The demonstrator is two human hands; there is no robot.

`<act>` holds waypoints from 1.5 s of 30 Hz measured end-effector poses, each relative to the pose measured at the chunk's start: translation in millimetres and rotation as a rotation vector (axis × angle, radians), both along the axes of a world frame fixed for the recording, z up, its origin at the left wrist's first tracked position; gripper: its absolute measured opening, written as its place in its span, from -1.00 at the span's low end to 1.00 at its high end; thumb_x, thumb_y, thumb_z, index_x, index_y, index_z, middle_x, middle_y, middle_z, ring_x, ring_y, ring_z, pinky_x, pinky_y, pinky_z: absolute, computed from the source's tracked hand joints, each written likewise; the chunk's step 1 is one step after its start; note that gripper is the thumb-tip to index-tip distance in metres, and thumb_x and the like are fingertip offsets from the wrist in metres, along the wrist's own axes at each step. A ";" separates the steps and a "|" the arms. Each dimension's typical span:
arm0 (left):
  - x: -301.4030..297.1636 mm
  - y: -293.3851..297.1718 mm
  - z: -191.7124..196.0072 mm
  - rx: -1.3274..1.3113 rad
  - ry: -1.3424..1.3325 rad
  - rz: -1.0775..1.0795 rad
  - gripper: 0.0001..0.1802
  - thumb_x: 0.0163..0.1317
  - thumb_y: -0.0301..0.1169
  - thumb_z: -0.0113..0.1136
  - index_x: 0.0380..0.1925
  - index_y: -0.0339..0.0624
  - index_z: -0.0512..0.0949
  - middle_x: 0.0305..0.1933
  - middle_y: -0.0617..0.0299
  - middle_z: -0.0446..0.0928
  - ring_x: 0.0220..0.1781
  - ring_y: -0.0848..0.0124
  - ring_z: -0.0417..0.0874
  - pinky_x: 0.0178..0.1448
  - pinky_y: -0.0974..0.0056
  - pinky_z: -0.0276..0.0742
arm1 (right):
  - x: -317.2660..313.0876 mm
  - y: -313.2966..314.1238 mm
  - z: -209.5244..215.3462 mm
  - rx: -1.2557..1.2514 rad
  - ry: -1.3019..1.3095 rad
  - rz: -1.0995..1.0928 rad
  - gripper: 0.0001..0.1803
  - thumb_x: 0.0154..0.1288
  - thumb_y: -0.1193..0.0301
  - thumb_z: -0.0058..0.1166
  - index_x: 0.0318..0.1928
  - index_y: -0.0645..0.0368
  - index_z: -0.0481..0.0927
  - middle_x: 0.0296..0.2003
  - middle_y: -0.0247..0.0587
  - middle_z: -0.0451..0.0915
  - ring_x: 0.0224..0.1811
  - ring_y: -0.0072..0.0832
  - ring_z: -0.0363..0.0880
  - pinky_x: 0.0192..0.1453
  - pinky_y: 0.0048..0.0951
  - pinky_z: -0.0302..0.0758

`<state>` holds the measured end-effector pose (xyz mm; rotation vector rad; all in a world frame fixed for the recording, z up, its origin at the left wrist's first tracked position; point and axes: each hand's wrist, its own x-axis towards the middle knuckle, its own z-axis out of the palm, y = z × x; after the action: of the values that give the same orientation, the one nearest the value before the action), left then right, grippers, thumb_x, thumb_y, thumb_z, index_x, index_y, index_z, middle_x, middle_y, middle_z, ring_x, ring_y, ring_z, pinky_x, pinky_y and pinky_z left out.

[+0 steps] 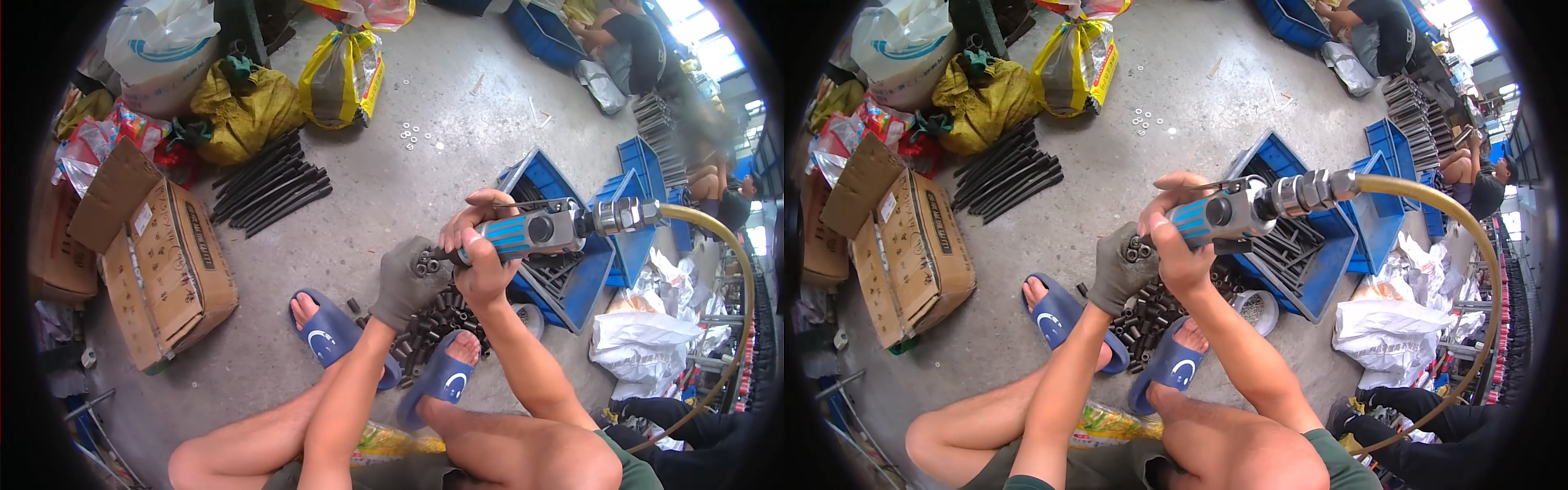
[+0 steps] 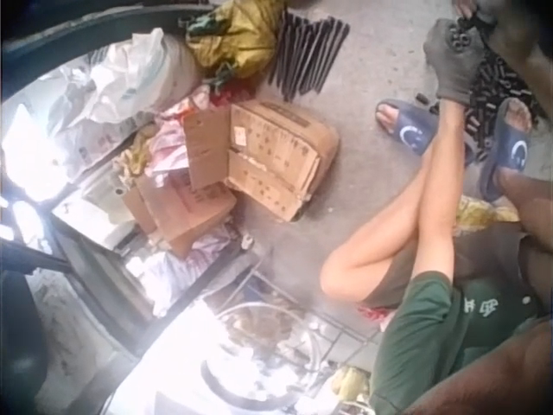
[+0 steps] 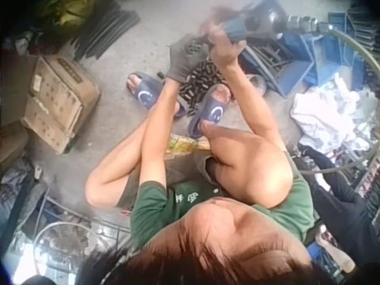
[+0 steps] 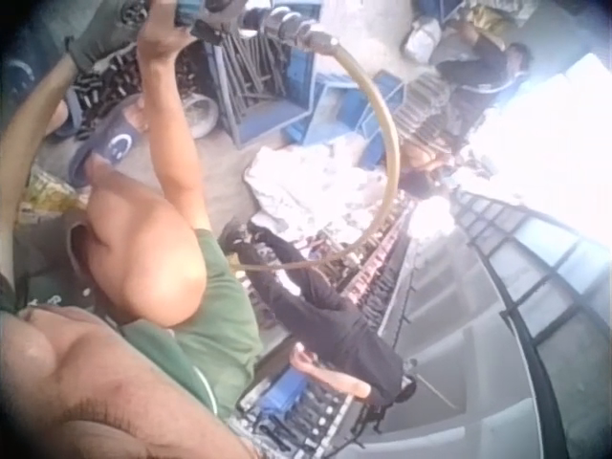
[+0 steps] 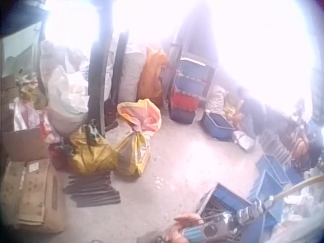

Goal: The person assembles metal rods by placing nuts and washers on them and tightening them with a pneumatic tool.

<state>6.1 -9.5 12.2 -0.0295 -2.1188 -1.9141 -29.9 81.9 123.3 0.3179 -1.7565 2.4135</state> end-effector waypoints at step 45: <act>-13.9 10.8 -11.1 -0.154 0.097 0.002 -0.65 0.02 -0.31 0.56 -0.51 -0.16 0.50 -0.61 0.10 0.48 -0.61 0.18 0.54 -0.45 0.13 0.46 | 5.3 32.1 9.1 -0.052 0.057 0.081 -0.48 0.20 0.41 0.25 0.13 0.37 0.44 -0.51 -0.27 0.50 -0.50 -0.45 0.52 -0.30 -0.34 0.55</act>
<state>-7.8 1.3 1.1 -0.1485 -2.1946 -1.7085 -24.6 114.1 132.5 0.4559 -1.6859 2.4737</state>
